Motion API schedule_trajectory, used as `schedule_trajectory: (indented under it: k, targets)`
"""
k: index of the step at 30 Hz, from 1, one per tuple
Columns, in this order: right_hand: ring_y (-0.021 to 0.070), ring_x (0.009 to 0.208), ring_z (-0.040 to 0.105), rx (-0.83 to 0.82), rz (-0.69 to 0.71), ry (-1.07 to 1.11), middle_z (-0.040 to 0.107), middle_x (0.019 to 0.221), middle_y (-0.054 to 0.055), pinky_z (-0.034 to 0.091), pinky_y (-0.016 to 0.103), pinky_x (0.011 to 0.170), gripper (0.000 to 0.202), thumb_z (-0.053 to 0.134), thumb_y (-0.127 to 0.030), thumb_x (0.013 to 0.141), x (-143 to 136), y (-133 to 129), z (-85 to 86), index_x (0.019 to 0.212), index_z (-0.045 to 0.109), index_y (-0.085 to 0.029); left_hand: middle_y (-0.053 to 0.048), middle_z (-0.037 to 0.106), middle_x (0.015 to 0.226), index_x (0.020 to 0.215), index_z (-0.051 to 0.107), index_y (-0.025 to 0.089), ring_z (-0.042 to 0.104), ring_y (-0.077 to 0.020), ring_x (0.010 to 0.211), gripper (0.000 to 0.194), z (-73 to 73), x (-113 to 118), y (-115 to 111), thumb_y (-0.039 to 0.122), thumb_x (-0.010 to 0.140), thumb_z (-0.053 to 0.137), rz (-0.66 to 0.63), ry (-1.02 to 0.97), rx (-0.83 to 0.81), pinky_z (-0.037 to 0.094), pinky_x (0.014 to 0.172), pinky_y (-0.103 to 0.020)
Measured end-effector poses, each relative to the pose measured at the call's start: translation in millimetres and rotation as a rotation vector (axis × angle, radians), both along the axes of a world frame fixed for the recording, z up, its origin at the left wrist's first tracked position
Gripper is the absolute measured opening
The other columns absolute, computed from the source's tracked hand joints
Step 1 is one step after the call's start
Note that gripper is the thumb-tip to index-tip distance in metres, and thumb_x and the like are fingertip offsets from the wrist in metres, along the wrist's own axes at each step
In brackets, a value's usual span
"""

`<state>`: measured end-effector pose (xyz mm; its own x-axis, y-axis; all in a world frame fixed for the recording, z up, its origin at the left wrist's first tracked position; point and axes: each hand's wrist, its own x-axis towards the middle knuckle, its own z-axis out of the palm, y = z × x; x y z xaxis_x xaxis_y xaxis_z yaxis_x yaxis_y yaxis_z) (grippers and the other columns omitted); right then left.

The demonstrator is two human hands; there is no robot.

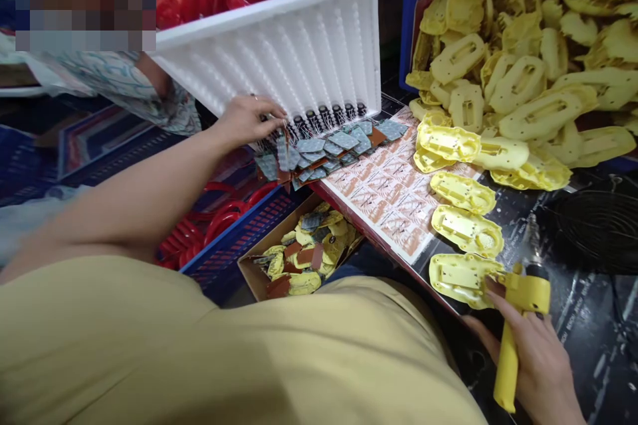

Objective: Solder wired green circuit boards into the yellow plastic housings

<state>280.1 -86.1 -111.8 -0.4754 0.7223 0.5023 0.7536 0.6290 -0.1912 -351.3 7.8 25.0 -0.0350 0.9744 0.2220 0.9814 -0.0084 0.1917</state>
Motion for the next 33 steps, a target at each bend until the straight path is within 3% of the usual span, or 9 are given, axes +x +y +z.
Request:
schedule_trajectory:
  k: [3, 6, 9, 15, 20, 23, 26, 29, 33]
  targets:
    - [0.0279, 0.068, 0.075, 0.159, 0.080, -0.032, 0.081, 0.107, 0.008, 0.063, 0.042, 0.058, 0.066, 0.059, -0.044, 0.111, -17.5, 8.5, 1.9, 0.173, 0.037, -0.035, 0.000, 0.084, 0.100, 0.091, 0.075, 0.021, 0.061, -0.0167, 0.087, 0.032, 1.0, 19.3, 2.6, 0.053, 0.089, 0.078, 0.057, -0.358, 0.174, 0.055, 0.089, -0.038]
    - [0.0293, 0.068, 0.076, 0.179, 0.079, -0.044, 0.082, 0.103, 0.006, 0.067, 0.046, 0.064, 0.069, 0.062, -0.042, 0.110, -34.1, 13.3, 12.4, 0.173, 0.035, -0.038, 0.001, 0.079, 0.085, 0.081, 0.067, 0.023, 0.060, -0.0164, 0.083, 0.048, 1.0, 53.4, 7.5, 0.066, 0.079, 0.089, -0.081, -0.688, 0.201, 0.056, 0.084, -0.039]
    - [0.0314, 0.060, 0.073, 0.235, 0.056, -0.027, 0.082, 0.095, 0.007, 0.065, 0.050, 0.059, 0.070, 0.064, -0.049, 0.109, -42.7, 13.1, 23.2, 0.172, 0.037, -0.037, 0.002, 0.069, 0.071, 0.078, 0.064, 0.023, 0.056, -0.0130, 0.072, 0.043, -1.4, 95.8, 13.9, 0.057, 0.080, 0.092, -0.217, -0.878, 0.124, 0.054, 0.078, -0.036]
    - [0.0351, 0.092, 0.084, 0.096, -0.008, 0.366, 0.083, 0.120, 0.010, 0.074, 0.048, 0.073, 0.055, 0.090, -0.040, 0.092, -60.3, 4.2, 31.8, 0.141, 0.065, -0.035, 0.002, 0.070, 0.076, 0.080, 0.059, 0.020, 0.074, -0.0153, 0.076, 0.040, -16.2, 202.6, 16.3, 0.043, 0.080, 0.091, -0.333, -1.328, -0.202, 0.058, 0.074, -0.030]
    - [0.0298, 0.127, 0.077, -0.153, 0.016, 0.698, 0.076, 0.141, 0.014, 0.071, 0.042, 0.100, 0.047, 0.084, -0.048, 0.097, -88.4, 14.7, 30.0, 0.131, 0.060, -0.026, 0.004, 0.069, 0.072, 0.079, 0.057, 0.019, 0.073, -0.0134, 0.067, 0.058, -39.6, 286.7, -2.2, 0.053, 0.062, 0.101, -0.457, -1.600, -0.568, 0.058, 0.069, -0.027]
    - [0.0246, 0.106, 0.083, -0.163, -0.047, 0.841, 0.081, 0.117, 0.006, 0.072, 0.031, 0.082, 0.041, 0.084, -0.049, 0.097, -95.2, 20.6, 30.1, 0.125, 0.063, -0.027, 0.001, 0.073, 0.077, 0.080, 0.062, 0.019, 0.074, -0.0144, 0.073, 0.059, -53.4, 308.7, -10.4, 0.063, 0.067, 0.099, -0.519, -1.592, -0.535, 0.060, 0.074, -0.029]
    - [0.0217, 0.089, 0.084, -0.046, -0.088, 0.770, 0.081, 0.104, 0.000, 0.073, 0.032, 0.079, 0.037, 0.083, -0.036, 0.099, -86.5, 18.8, 33.4, 0.129, 0.064, -0.029, -0.008, 0.081, 0.097, 0.082, 0.070, 0.018, 0.075, -0.0173, 0.088, 0.052, -61.2, 306.7, -14.0, 0.065, 0.078, 0.091, -0.609, -1.363, -0.292, 0.060, 0.079, -0.030]
    - [0.0214, 0.095, 0.084, 0.206, -0.018, 0.471, 0.083, 0.112, 0.000, 0.072, 0.033, 0.089, 0.047, 0.080, -0.016, 0.098, -67.2, 16.5, 38.7, 0.140, 0.064, -0.031, -0.009, 0.082, 0.101, 0.089, 0.078, 0.018, 0.075, -0.0176, 0.092, 0.038, -61.8, 292.7, -17.0, 0.055, 0.090, 0.083, -0.690, -1.054, -0.138, 0.059, 0.083, -0.030]
    - [0.0210, 0.105, 0.083, 0.365, 0.104, 0.201, 0.082, 0.127, 0.003, 0.069, 0.028, 0.090, 0.062, 0.074, -0.005, 0.098, -45.7, 16.9, 42.9, 0.154, 0.061, -0.029, -0.009, 0.084, 0.102, 0.117, 0.081, 0.016, 0.077, -0.0173, 0.088, 0.041, -57.7, 279.3, -15.8, 0.051, 0.096, 0.077, -0.810, -0.879, -0.287, 0.061, 0.082, -0.029]
